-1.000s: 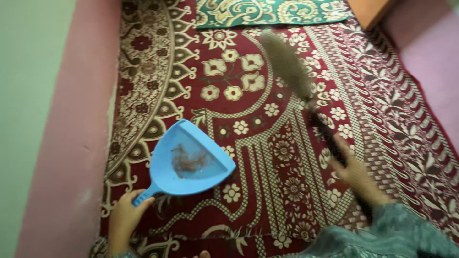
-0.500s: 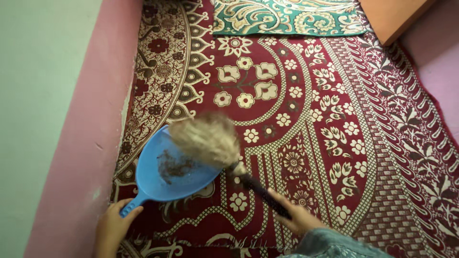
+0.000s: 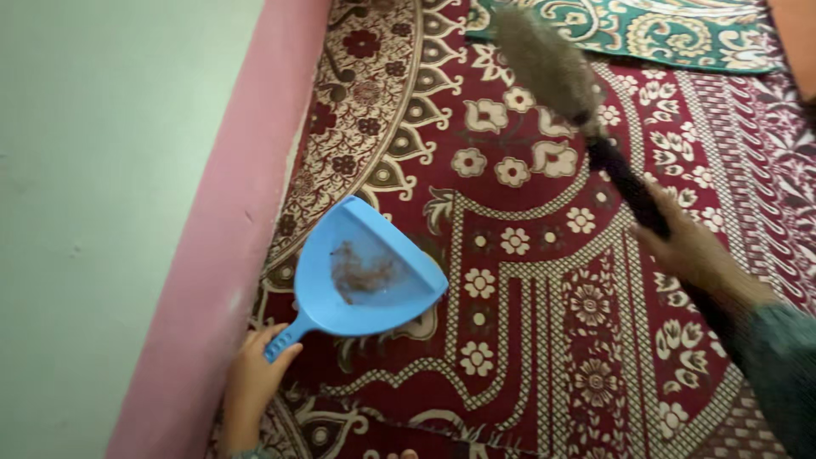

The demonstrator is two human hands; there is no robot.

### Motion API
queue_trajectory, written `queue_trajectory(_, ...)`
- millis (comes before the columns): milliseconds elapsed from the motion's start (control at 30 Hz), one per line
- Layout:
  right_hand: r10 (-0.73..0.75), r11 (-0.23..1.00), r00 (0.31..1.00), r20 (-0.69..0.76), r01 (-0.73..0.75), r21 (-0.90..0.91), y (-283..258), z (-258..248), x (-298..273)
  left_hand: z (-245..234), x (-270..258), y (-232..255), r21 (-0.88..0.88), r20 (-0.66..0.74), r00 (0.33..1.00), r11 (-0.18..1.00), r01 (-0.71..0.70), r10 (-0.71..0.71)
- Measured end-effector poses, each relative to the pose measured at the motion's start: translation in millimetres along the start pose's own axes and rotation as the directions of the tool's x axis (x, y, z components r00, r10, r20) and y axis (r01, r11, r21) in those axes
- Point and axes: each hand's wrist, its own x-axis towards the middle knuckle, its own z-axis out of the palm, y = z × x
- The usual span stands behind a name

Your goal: The person sweeps debris from a rug into a blue dustpan using a hand broom, moving the pan along the floor to collect hair and dust.

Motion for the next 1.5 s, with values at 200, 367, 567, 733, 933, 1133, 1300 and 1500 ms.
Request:
queue_trajectory(200, 0.023, 0.904, 0.941, 0.337, -0.163, 0.395, -37.2, 70.4, 9.5, -4.3, 6.3, -12.2, -0.039, -0.068, 0.994, 0.996, -0.082, 0.08)
queue_trajectory(367, -0.156, 0.987, 0.844, 0.513, 0.113, 0.114, -49.2, 116.3, -86.9, -10.8, 6.9, -6.0, 0.005, -0.022, 0.999, 0.999, -0.035, 0.036)
queue_trajectory(567, -0.321, 0.947, 0.708, 0.629, 0.258, 0.193, -18.6, 99.3, -146.9, -5.3, 18.0, -16.7, 0.081, 0.008, 0.996, 0.993, -0.088, 0.088)
queue_trajectory(733, -0.114, 0.86, 0.909, 0.401, -0.112, 0.498, 33.5, 67.4, -131.2, 0.7, 19.6, -1.0, -0.11, -0.066, 0.975, 0.969, -0.219, 0.213)
queue_trajectory(933, 0.031, 0.855, 0.999, 0.036, -0.045, 0.516, 102.3, 44.3, -109.0, 5.1, -6.1, 85.6, -0.025, -0.183, 0.96, 0.975, -0.219, 0.211)
queue_trajectory(1133, -0.041, 0.82, 0.999, 0.013, 0.026, 0.572, 117.8, 59.2, -111.5, 3.6, -13.0, 149.7, -0.261, -0.291, 0.932, 0.919, -0.295, 0.217)
queue_trajectory(1300, 0.075, 0.93, 0.9, 0.428, -0.218, 0.295, 50.1, 112.2, -135.5, 8.2, -11.4, 170.1, -0.219, -0.481, 0.848, 0.905, -0.364, 0.225)
queue_trajectory(1500, -0.595, 0.793, 0.463, 0.657, 0.473, 0.384, -28.3, 145.4, -199.0, -4.3, -12.7, 159.3, -0.424, -0.439, 0.897, 0.869, -0.255, 0.049)
